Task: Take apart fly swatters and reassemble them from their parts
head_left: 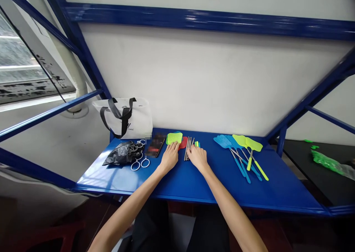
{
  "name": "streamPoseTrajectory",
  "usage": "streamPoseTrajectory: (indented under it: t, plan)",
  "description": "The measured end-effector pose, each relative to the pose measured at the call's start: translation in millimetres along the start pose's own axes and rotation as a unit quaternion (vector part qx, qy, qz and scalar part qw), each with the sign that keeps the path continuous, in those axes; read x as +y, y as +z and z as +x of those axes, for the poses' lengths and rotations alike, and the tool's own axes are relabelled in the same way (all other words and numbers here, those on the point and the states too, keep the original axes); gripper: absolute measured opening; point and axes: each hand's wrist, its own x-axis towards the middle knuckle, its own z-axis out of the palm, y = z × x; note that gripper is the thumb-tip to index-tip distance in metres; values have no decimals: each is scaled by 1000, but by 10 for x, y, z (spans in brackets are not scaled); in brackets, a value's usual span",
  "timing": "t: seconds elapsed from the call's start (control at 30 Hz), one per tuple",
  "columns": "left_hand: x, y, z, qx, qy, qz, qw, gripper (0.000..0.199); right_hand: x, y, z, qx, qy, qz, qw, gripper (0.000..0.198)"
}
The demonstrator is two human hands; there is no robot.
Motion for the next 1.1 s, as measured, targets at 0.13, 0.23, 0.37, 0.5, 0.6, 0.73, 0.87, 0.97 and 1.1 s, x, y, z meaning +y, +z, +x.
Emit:
streamPoseTrajectory:
  t: [0.13, 0.23, 0.37, 0.5, 0.6, 0.73, 0.87, 0.97, 1.1]
  plan:
    - [-91, 12, 37, 19, 29, -27, 999, 63, 182, 24, -99, 29, -18, 9, 999, 42]
    - [-104, -29, 171, 39, 27, -21, 999, 51, 594, -17, -217, 61, -2, 19, 998, 39]
    - [-132, -138, 593, 44, -20, 21, 999, 56, 1399, -173, -400, 162, 70, 5, 984, 34]
    - [-172, -177, 918, -26, -55, 51, 997, 64, 2145, -371, -623, 193, 177, -66, 963, 36]
    - [-165, -136, 929, -40, -41, 58, 997, 59, 2509, -485, -720, 83, 272, -75, 956, 58]
    - [-155, -72, 831, -17, -23, 61, 998, 58, 2717, -600, -695, -89, 293, -40, 951, 59]
    - [-179, -71, 779, 11, -13, 46, 999, 54, 2749, -657, -655, -42, 299, -35, 953, 47]
    - [-153, -113, 747, 49, -15, 14, 999, 51, 2745, -626, -661, -19, 327, -37, 944, 55]
    - [2, -169, 664, 100, -23, -55, 993, 49, 2785, -536, -704, -9, 349, -33, 937, 60]
